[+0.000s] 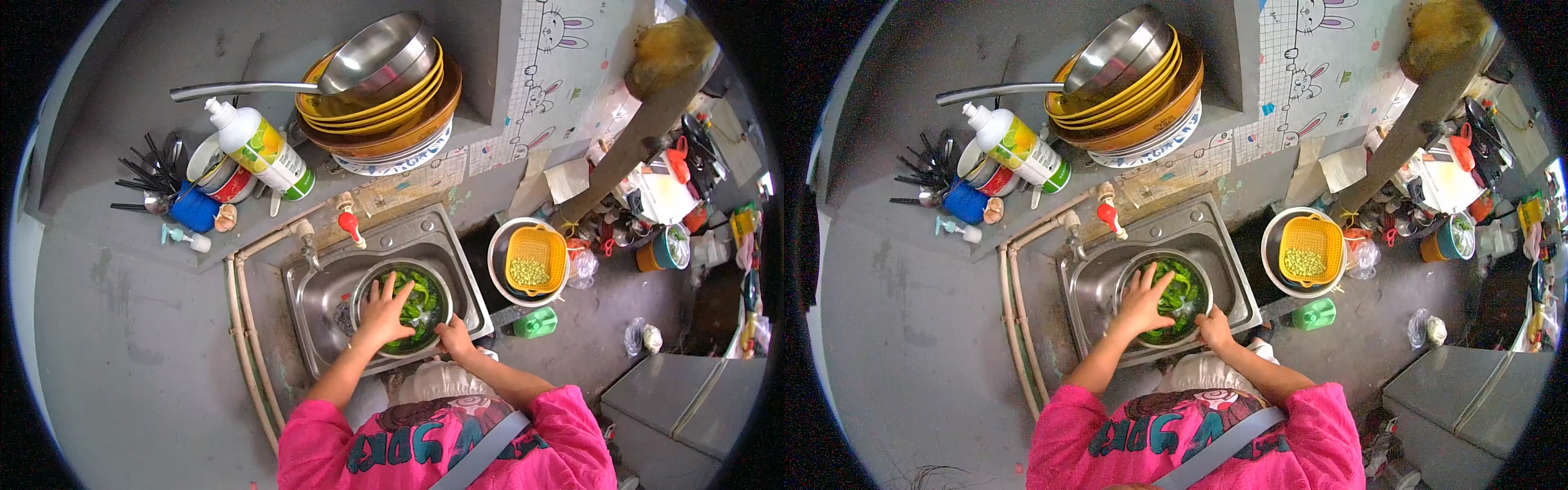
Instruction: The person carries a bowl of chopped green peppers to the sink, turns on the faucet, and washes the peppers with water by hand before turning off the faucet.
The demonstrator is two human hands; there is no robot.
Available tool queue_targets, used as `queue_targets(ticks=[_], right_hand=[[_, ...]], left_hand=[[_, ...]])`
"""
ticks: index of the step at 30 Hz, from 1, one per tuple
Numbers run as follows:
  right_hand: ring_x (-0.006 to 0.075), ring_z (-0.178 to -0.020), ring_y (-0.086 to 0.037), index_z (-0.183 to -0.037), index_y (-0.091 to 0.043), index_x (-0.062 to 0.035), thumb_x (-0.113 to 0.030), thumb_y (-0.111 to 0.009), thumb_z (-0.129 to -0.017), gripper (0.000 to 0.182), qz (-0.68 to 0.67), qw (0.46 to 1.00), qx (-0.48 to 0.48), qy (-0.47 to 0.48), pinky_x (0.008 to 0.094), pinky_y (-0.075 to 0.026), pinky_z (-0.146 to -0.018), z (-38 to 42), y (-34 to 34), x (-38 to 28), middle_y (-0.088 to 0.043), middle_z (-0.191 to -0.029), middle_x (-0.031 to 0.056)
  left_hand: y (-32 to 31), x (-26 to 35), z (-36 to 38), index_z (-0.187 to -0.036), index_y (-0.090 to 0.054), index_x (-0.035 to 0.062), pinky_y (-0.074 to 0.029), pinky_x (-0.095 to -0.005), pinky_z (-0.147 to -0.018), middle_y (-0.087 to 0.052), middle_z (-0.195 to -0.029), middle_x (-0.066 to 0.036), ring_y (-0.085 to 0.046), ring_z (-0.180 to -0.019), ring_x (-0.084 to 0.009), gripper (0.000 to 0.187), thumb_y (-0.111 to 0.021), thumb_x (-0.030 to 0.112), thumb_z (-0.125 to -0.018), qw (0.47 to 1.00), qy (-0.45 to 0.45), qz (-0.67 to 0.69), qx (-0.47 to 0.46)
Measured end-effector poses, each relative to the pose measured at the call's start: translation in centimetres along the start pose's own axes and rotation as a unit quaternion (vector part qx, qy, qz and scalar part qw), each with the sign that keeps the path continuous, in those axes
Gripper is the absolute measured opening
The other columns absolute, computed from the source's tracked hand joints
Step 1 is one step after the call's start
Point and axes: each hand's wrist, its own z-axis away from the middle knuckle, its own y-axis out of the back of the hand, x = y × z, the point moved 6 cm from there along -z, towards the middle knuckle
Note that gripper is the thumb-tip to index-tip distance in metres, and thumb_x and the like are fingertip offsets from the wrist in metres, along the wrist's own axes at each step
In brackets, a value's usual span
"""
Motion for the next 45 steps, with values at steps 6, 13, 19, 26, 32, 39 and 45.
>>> queue_targets(ticks=[6,13,19,26,32,39,45], right_hand=[[0.0175,-0.041,-0.049,-0.104,-0.049,0.003,-0.006,-0.05,-0.077,0.029,-0.001,1.0,0.013,-0.005,0.0315,-0.04,-0.038,0.2,0.3,0.5,-0.053,-0.062,0.0092],[0.0182,-0.041,-0.05,-0.104,-0.049,0.0029,-0.006,-0.049,-0.077,0.029,-0.027,1.0,0.006,-0.01,0.0319,-0.04,-0.038,0.2,0.2,0.1,-0.053,-0.063,0.0107],[0.0189,-0.047,-0.055,-0.106,-0.049,0.0033,-0.007,-0.05,-0.077,0.031,0.015,1.0,0.018,0.014,0.0317,-0.044,-0.043,0.6,0.3,-0.8,-0.056,-0.068,0.0122],[0.0148,-0.039,-0.044,-0.108,-0.047,0.0001,-0.002,-0.048,-0.076,0.032,-0.008,1.0,0.007,0.016,0.0267,-0.035,-0.034,0.2,0.0,-0.4,-0.053,-0.065,0.0084],[0.0176,-0.041,-0.051,-0.103,-0.049,0.0033,-0.007,-0.05,-0.077,0.028,0.0,1.0,0.022,0.007,0.0311,-0.041,-0.038,0.1,0.4,0.3,-0.055,-0.065,0.0103],[0.0166,-0.039,-0.047,-0.104,-0.048,0.0011,-0.004,-0.049,-0.077,0.028,-0.024,0.999,0.012,-0.017,0.0296,-0.037,-0.035,-0.1,0.3,0.5,-0.053,-0.064,0.0093],[0.015,-0.036,-0.042,-0.104,-0.048,-0.0005,-0.001,-0.048,-0.077,0.027,-0.034,0.999,0.018,-0.006,0.0273,-0.033,-0.032,0.7,-0.2,-1.1,-0.052,-0.062,0.0078]], left_hand=[[-3.9,0.2,-0.2,-0.132,-0.039,0.0238,-0.045,-0.0504,-0.085,-0.02,-0.143,-0.016,-0.034,-0.12,-0.0464,0.089,-0.081,0.025,-0.054,0.994,-0.048,0.033,0.087],[-1.4,-0.4,-0.4,-0.115,-0.053,0.0098,-0.035,-0.0404,-0.099,-0.043,-0.125,-0.016,-0.041,-0.117,-0.036,0.061,-0.075,0.022,-0.059,0.973,-0.101,0.191,0.083],[3.1,-0.8,0.4,-0.113,-0.055,0.0079,-0.035,-0.0369,-0.101,-0.04,-0.133,-0.014,-0.04,-0.122,-0.0313,0.048,-0.066,0.005,-0.067,0.948,-0.135,0.285,0.052],[-0.4,0.0,0.5,-0.132,-0.04,0.0138,-0.03,-0.0455,-0.104,-0.021,-0.143,-0.021,-0.025,-0.13,-0.0408,0.084,-0.079,0.024,-0.059,0.99,-0.05,0.131,-0.001],[-4.2,0.5,-0.4,-0.126,-0.042,0.0173,-0.043,-0.0511,-0.088,-0.027,-0.137,-0.018,-0.028,-0.126,-0.043,0.079,-0.079,0.015,-0.056,0.996,-0.049,0.03,0.075],[-1.0,-1.1,-1.2,-0.103,-0.053,0.0033,-0.043,-0.0378,-0.088,-0.046,-0.113,-0.017,-0.051,-0.101,-0.0365,0.042,-0.066,0.002,-0.063,0.967,-0.077,0.226,0.089],[2.4,0.7,0.0,-0.128,-0.043,0.0174,-0.028,-0.0564,-0.1,-0.03,-0.138,-0.013,-0.026,-0.129,-0.0384,0.071,-0.071,0.01,-0.062,0.992,-0.077,0.098,0.007]])
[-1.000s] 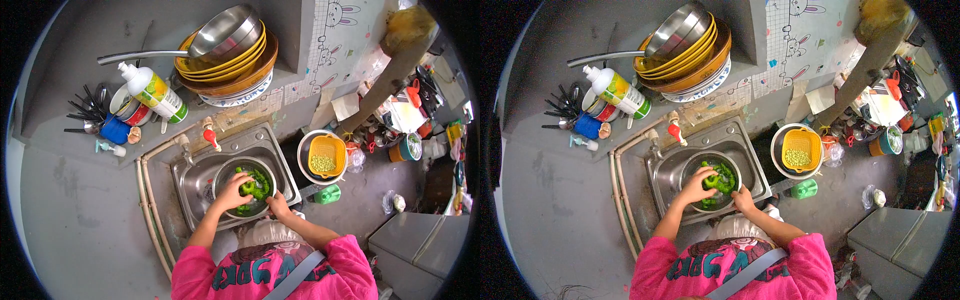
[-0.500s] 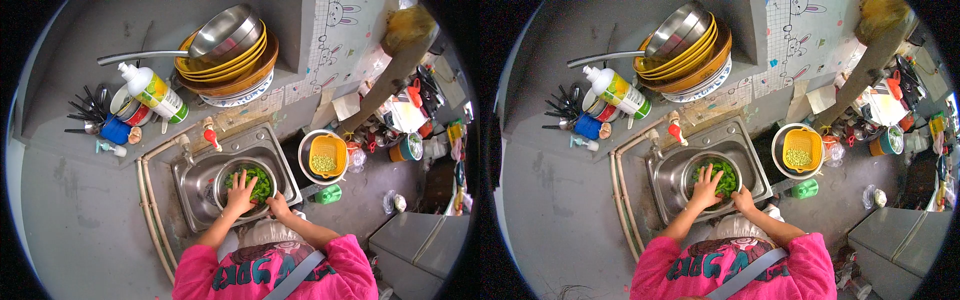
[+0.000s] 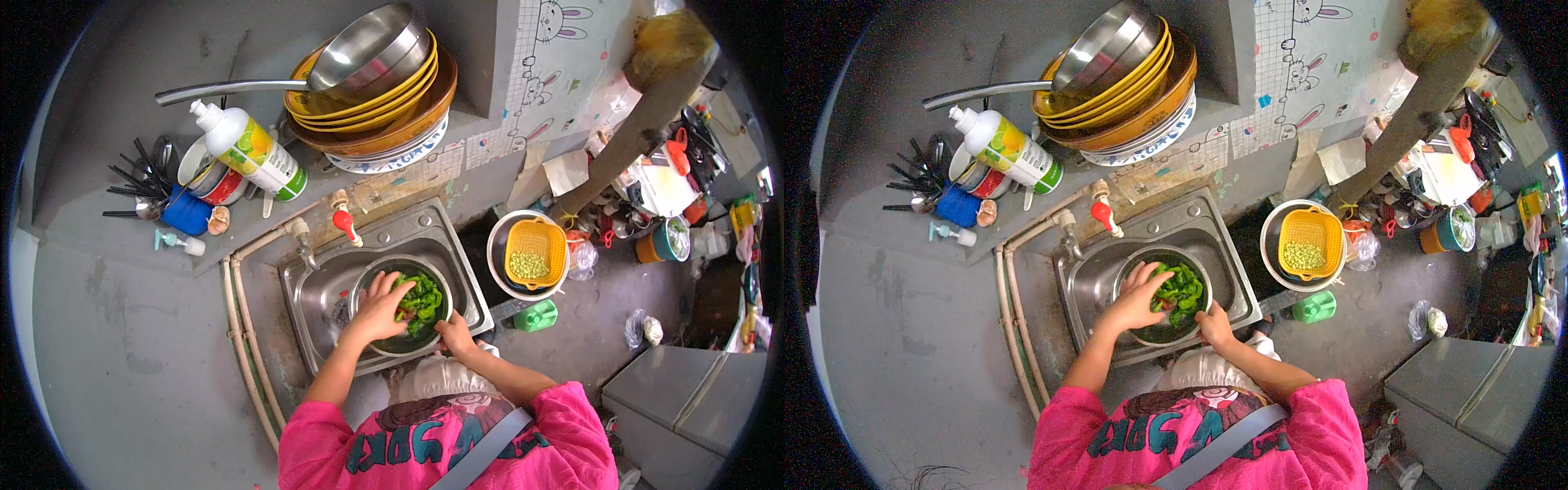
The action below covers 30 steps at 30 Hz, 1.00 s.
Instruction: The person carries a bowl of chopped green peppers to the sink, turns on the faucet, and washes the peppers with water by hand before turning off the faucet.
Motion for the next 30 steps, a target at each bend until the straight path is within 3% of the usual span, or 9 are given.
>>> queue_targets(ticks=[1,5,10,14,18,21,24,25,30], right_hand=[[0.015,-0.036,-0.042,-0.104,-0.048,-0.0005,-0.001,-0.048,-0.077,0.027,0.013,1.0,0.001,0.005,0.0272,-0.033,-0.032,-0.2,0.0,0.3,-0.052,-0.062,0.0077],[0.0148,-0.037,-0.044,-0.106,-0.047,-0.0007,-0.002,-0.048,-0.078,0.028,0.012,1.0,-0.026,0.003,0.0271,-0.035,-0.033,-0.3,-0.4,0.6,-0.052,-0.062,0.0077],[0.0182,-0.043,-0.053,-0.105,-0.049,0.0029,-0.006,-0.049,-0.077,0.029,0.037,0.999,-0.024,-0.011,0.0311,-0.042,-0.039,0.1,-0.3,0.4,-0.056,-0.065,0.0115],[0.0181,-0.043,-0.053,-0.105,-0.048,0.003,-0.005,-0.049,-0.077,0.03,0.071,0.997,-0.015,0.003,0.0317,-0.042,-0.038,0.1,-0.4,-0.2,-0.055,-0.064,0.0117],[0.0151,-0.038,-0.045,-0.105,-0.048,0.0003,-0.002,-0.048,-0.077,0.028,0.03,0.999,-0.013,0.004,0.0277,-0.035,-0.034,0.1,-0.7,-0.3,-0.052,-0.061,0.0077],[0.0153,-0.04,-0.045,-0.104,-0.048,0.0001,-0.003,-0.048,-0.077,0.028,0.026,1.0,-0.014,0.001,0.0274,-0.035,-0.035,0.2,-0.8,-0.4,-0.052,-0.062,0.0075],[0.0152,-0.041,-0.046,-0.105,-0.048,-0.0002,-0.004,-0.049,-0.077,0.028,0.032,0.999,-0.012,0.008,0.0274,-0.036,-0.035,0.4,-1.0,-0.8,-0.052,-0.063,0.0072],[0.0151,-0.042,-0.047,-0.105,-0.048,-0.0003,-0.004,-0.049,-0.077,0.028,0.034,0.999,-0.014,0.019,0.0274,-0.036,-0.036,0.1,-1.0,-0.3,-0.052,-0.063,0.0072],[0.0194,-0.05,-0.057,-0.108,-0.049,0.0014,-0.007,-0.05,-0.077,0.033,0.074,0.997,0.002,0.004,0.0328,-0.045,-0.046,-0.1,-0.2,0.1,-0.059,-0.069,0.0117]], left_hand=[[-1.1,0.0,-0.3,-0.135,-0.035,0.0252,-0.022,-0.0675,-0.096,-0.024,-0.143,-0.011,-0.018,-0.132,-0.0394,0.088,-0.077,0.018,-0.058,0.997,0.04,-0.045,-0.042],[-5.1,0.0,-1.4,-0.135,-0.033,0.0313,-0.025,-0.0676,-0.094,-0.025,-0.144,-0.01,-0.023,-0.128,-0.0452,0.097,-0.082,0.023,-0.052,0.983,0.052,-0.169,-0.043],[-5.5,0.0,-1.6,-0.124,-0.046,0.0218,-0.04,-0.055,-0.087,-0.047,-0.121,-0.007,-0.043,-0.108,-0.0387,0.072,-0.074,0.014,-0.059,0.993,-0.015,-0.119,-0.003],[-3.1,-0.4,-1.4,-0.105,-0.054,0.0081,-0.045,-0.0411,-0.082,-0.051,-0.11,-0.01,-0.048,-0.099,-0.0354,0.041,-0.061,0.001,-0.065,0.997,-0.049,0.002,0.055],[0.7,-1.0,-0.6,-0.109,-0.053,0.0039,-0.046,-0.0393,-0.086,-0.04,-0.129,-0.016,-0.051,-0.107,-0.0364,0.043,-0.063,0.003,-0.067,0.996,-0.004,0.086,0.032],[1.9,-0.9,0.1,-0.122,-0.048,0.0098,-0.043,-0.0396,-0.093,-0.034,-0.137,-0.016,-0.047,-0.114,-0.0362,0.065,-0.075,0.016,-0.063,0.998,0.022,0.045,0.038],[-1.4,-1.2,0.1,-0.135,-0.035,0.0233,-0.039,-0.0531,-0.094,-0.024,-0.143,-0.016,-0.031,-0.124,-0.046,0.097,-0.083,0.029,-0.051,0.994,0.074,-0.074,-0.036],[-3.2,-1.9,0.1,-0.134,-0.035,0.029,-0.038,-0.0619,-0.087,-0.02,-0.145,-0.013,-0.026,-0.126,-0.049,0.095,-0.082,0.029,-0.051,0.992,0.091,-0.079,-0.048],[-5.5,-2.8,-0.6,-0.122,-0.049,0.0206,-0.044,-0.0522,-0.085,-0.033,-0.133,-0.013,-0.036,-0.119,-0.0431,0.077,-0.081,0.023,-0.051,0.997,0.027,-0.056,0.037]])
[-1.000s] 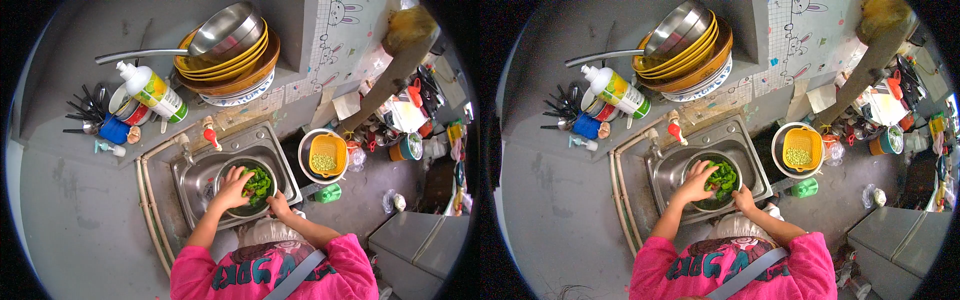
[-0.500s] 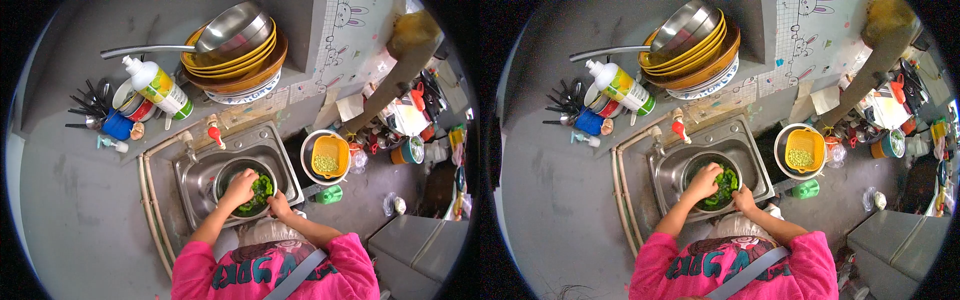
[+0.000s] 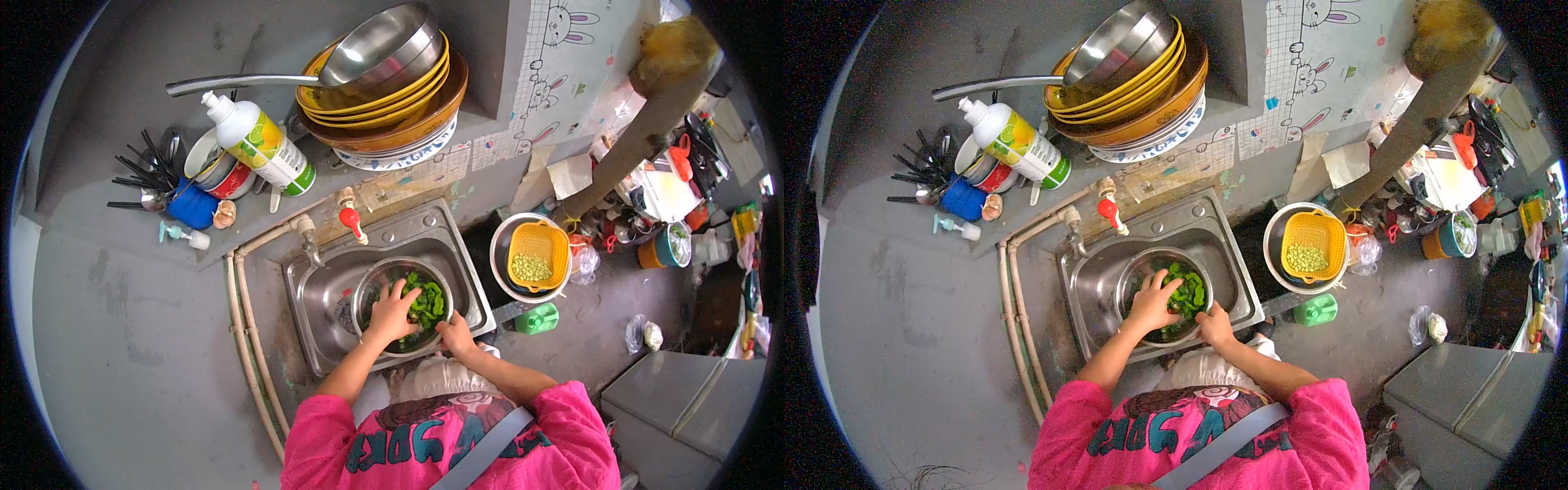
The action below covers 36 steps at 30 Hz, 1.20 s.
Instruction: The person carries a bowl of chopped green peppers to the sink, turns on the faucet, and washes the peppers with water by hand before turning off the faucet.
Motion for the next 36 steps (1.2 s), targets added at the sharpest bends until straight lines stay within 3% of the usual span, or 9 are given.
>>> queue_targets(ticks=[5,9,15,17,22,26,29,34,36], right_hand=[[0.0149,-0.04,-0.045,-0.105,-0.047,-0.0009,-0.003,-0.049,-0.078,0.027,-0.02,1.0,-0.006,0.016,0.028,-0.036,-0.036,-0.3,-0.3,0.0,-0.052,-0.064,0.0069],[0.0199,-0.047,-0.056,-0.108,-0.048,0.0029,-0.007,-0.05,-0.077,0.033,-0.004,1.0,-0.007,0.02,0.0329,-0.045,-0.043,-1.0,0.1,0.6,-0.059,-0.07,0.0132],[0.0181,-0.043,-0.052,-0.106,-0.048,0.0014,-0.005,-0.05,-0.077,0.03,-0.044,0.999,0.001,-0.004,0.0312,-0.041,-0.04,-0.6,-0.2,-1.1,-0.057,-0.066,0.0119],[0.016,-0.039,-0.047,-0.099,-0.048,0.0002,-0.004,-0.05,-0.077,0.023,-0.065,0.998,0.011,0.004,0.0288,-0.036,-0.035,-0.8,-0.5,-1.1,-0.053,-0.06,0.0098],[0.0163,-0.039,-0.047,-0.101,-0.049,0.0005,-0.003,-0.049,-0.076,0.026,-0.046,0.998,0.027,0.021,0.028,-0.035,-0.034,-2.6,-0.4,0.6,-0.053,-0.061,0.0097],[0.0161,-0.039,-0.047,-0.103,-0.05,0.0005,-0.001,-0.047,-0.075,0.027,-0.065,0.998,0.011,0.008,0.0275,-0.035,-0.033,-3.0,-0.3,0.9,-0.054,-0.063,0.0096],[0.0164,-0.038,-0.046,-0.104,-0.049,0.0006,-0.001,-0.047,-0.075,0.029,-0.065,0.998,0.02,0.009,0.0274,-0.035,-0.033,-3.6,-0.1,1.4,-0.055,-0.063,0.0101],[0.0167,-0.039,-0.049,-0.103,-0.048,0.0,-0.002,-0.047,-0.077,0.026,-0.042,0.999,0.012,0.025,0.0275,-0.036,-0.034,-2.9,-0.4,0.3,-0.055,-0.061,0.0101],[0.0171,-0.04,-0.05,-0.102,-0.048,0.0,-0.003,-0.047,-0.077,0.025,-0.028,0.999,0.015,0.031,0.0277,-0.036,-0.034,-2.8,-0.6,-0.5,-0.055,-0.061,0.0101]], left_hand=[[2.0,-0.6,-0.4,-0.107,-0.054,0.0093,-0.04,-0.0431,-0.094,-0.037,-0.128,-0.016,-0.043,-0.112,-0.0404,0.058,-0.078,0.015,-0.054,0.993,-0.026,0.112,0.024],[4.0,-1.1,-0.6,-0.108,-0.056,0.0081,-0.037,-0.0377,-0.099,-0.033,-0.134,-0.014,-0.04,-0.121,-0.0346,0.045,-0.068,0.004,-0.065,0.977,-0.058,0.205,-0.001],[2.4,-2.2,-0.2,-0.125,-0.049,0.0175,-0.036,-0.0451,-0.099,-0.022,-0.143,-0.016,-0.03,-0.127,-0.0403,0.068,-0.076,0.019,-0.062,0.997,-0.005,0.071,0.035],[0.9,-0.3,-0.1,-0.138,-0.029,0.0237,-0.04,-0.0551,-0.09,-0.013,-0.146,-0.014,-0.027,-0.125,-0.0473,0.1,-0.082,0.026,-0.053,0.995,0.096,0.02,0.007],[-0.4,-1.7,-1.5,-0.122,-0.047,0.009,-0.041,-0.042,-0.093,-0.035,-0.133,-0.019,-0.043,-0.116,-0.0389,0.072,-0.077,0.017,-0.057,0.996,0.022,0.035,0.08],[1.3,-3.9,-2.7,-0.092,-0.06,-0.0017,-0.043,-0.0346,-0.091,-0.053,-0.116,-0.016,-0.053,-0.106,-0.0306,0.029,-0.068,0.008,-0.066,0.981,-0.01,0.175,0.079],[5.4,-3.9,-2.7,-0.093,-0.061,-0.0017,-0.042,-0.0354,-0.092,-0.051,-0.122,-0.017,-0.053,-0.108,-0.0311,0.028,-0.068,0.012,-0.07,0.974,-0.019,0.197,0.114],[3.9,-1.7,-3.1,-0.122,-0.049,0.0078,-0.035,-0.0418,-0.1,-0.04,-0.132,-0.019,-0.037,-0.123,-0.036,0.073,-0.077,0.038,-0.061,0.999,0.012,0.043,0.02],[1.7,-0.2,-3.1,-0.132,-0.039,0.0235,-0.031,-0.0592,-0.096,-0.026,-0.141,-0.019,-0.032,-0.125,-0.0427,0.086,-0.077,0.043,-0.058,0.999,0.04,-0.029,0.002]])
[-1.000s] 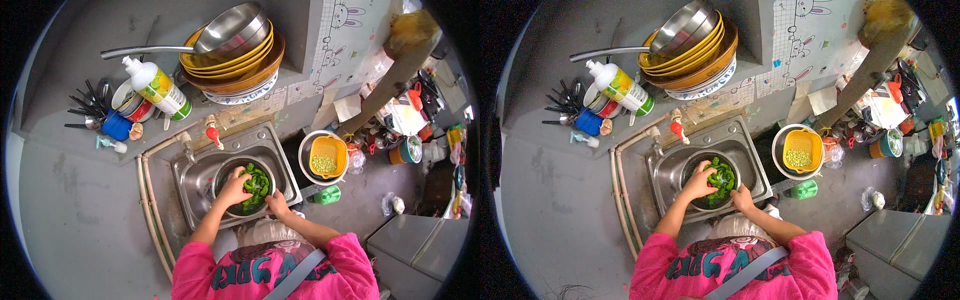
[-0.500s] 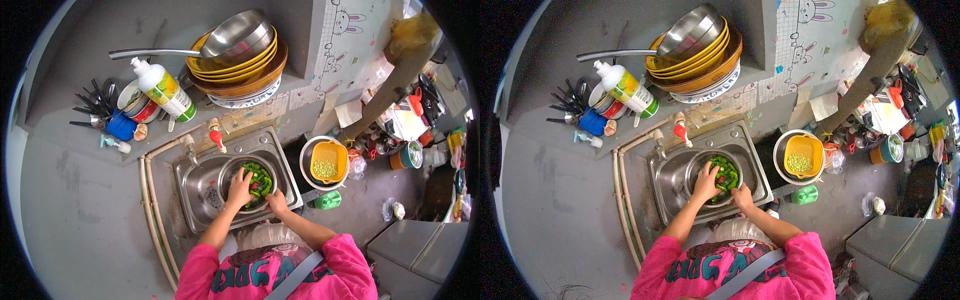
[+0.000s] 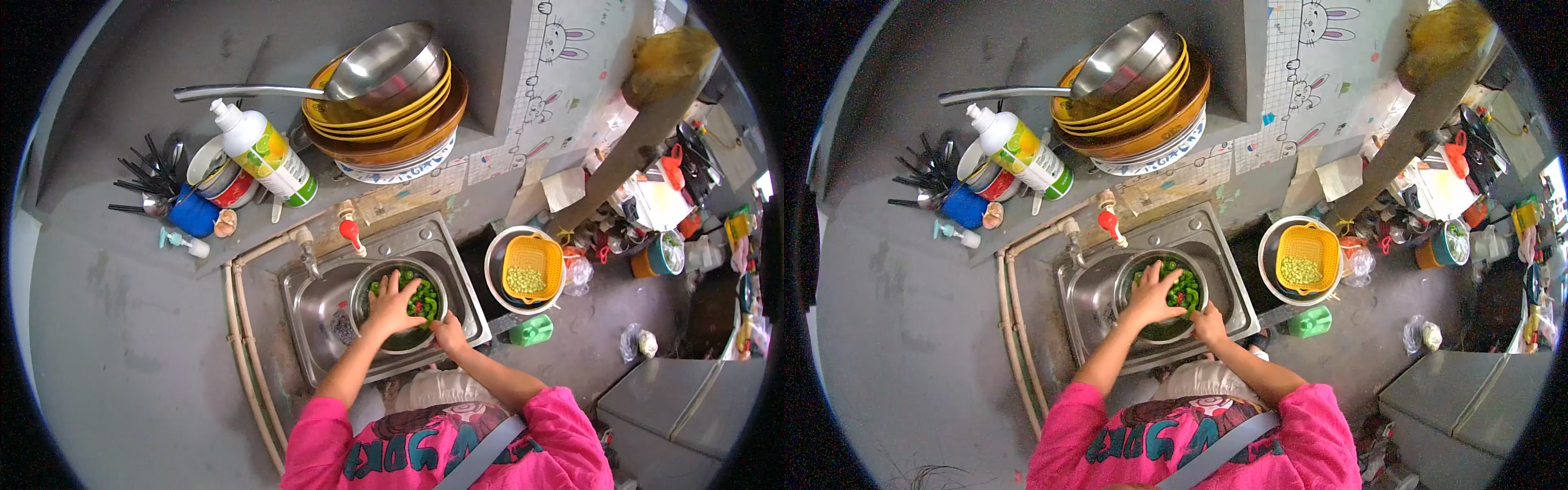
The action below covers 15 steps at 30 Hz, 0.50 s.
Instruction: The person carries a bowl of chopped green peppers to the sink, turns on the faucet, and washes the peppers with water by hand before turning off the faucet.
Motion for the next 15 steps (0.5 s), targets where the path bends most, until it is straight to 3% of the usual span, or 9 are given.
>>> queue_targets(ticks=[2,5,9,10,13,15], right_hand=[[0.0177,-0.041,-0.051,-0.1,-0.048,0.0003,-0.004,-0.048,-0.078,0.023,0.026,1.0,0.004,0.008,0.0282,-0.037,-0.034,-0.2,0.0,0.1,-0.055,-0.061,0.0102],[0.0225,-0.047,-0.057,-0.1,-0.051,0.0051,-0.009,-0.051,-0.077,0.027,0.087,0.996,0.018,0.031,0.0348,-0.045,-0.044,-0.6,0.4,0.4,-0.059,-0.067,0.0144],[0.023,-0.049,-0.059,-0.098,-0.051,0.0068,-0.009,-0.051,-0.077,0.027,0.038,0.999,-0.004,-0.027,0.0354,-0.047,-0.045,-1.0,0.0,3.2,-0.059,-0.067,0.0156],[0.023,-0.049,-0.059,-0.097,-0.05,0.0071,-0.009,-0.051,-0.077,0.026,0.037,0.999,-0.011,-0.032,0.0353,-0.047,-0.045,-0.6,0.0,2.9,-0.059,-0.067,0.0158],[0.0226,-0.047,-0.058,-0.097,-0.05,0.0068,-0.009,-0.051,-0.077,0.026,0.053,0.998,-0.009,-0.014,0.035,-0.047,-0.045,-0.3,0.1,2.0,-0.058,-0.065,0.0154],[0.0219,-0.047,-0.058,-0.098,-0.049,0.0062,-0.009,-0.051,-0.077,0.025,0.066,0.998,-0.003,-0.003,0.0345,-0.047,-0.044,-0.4,0.6,1.2,-0.058,-0.064,0.0147]], left_hand=[[-1.8,0.6,-0.1,-0.136,-0.032,0.0347,-0.027,-0.0714,-0.088,-0.015,-0.146,-0.017,-0.028,-0.126,-0.0461,0.092,-0.077,0.046,-0.057,0.998,0.03,-0.055,0.029],[-1.9,0.5,-0.3,-0.134,-0.035,0.0339,-0.027,-0.0699,-0.09,-0.016,-0.146,-0.017,-0.028,-0.126,-0.0456,0.09,-0.078,0.046,-0.056,0.997,0.075,-0.023,-0.007],[-3.8,-0.3,-0.4,-0.133,-0.038,0.0324,-0.027,-0.0653,-0.095,-0.016,-0.146,-0.015,-0.028,-0.127,-0.045,0.086,-0.078,0.036,-0.057,0.985,0.035,-0.064,-0.158],[-3.5,-0.2,-0.2,-0.13,-0.043,0.0313,-0.026,-0.0645,-0.097,-0.019,-0.146,-0.014,-0.026,-0.13,-0.0416,0.076,-0.076,0.027,-0.061,0.986,0.008,-0.059,-0.157],[-1.4,-1.2,0.6,-0.128,-0.047,0.03,-0.023,-0.0631,-0.1,-0.021,-0.146,-0.013,-0.024,-0.132,-0.0384,0.067,-0.072,0.022,-0.067,0.992,-0.051,-0.071,-0.088],[0.9,-2.2,1.3,-0.128,-0.048,0.0235,-0.023,-0.0471,-0.107,-0.026,-0.143,-0.013,-0.024,-0.132,-0.0364,0.06,-0.067,0.015,-0.071,0.985,-0.08,0.153,-0.014]])
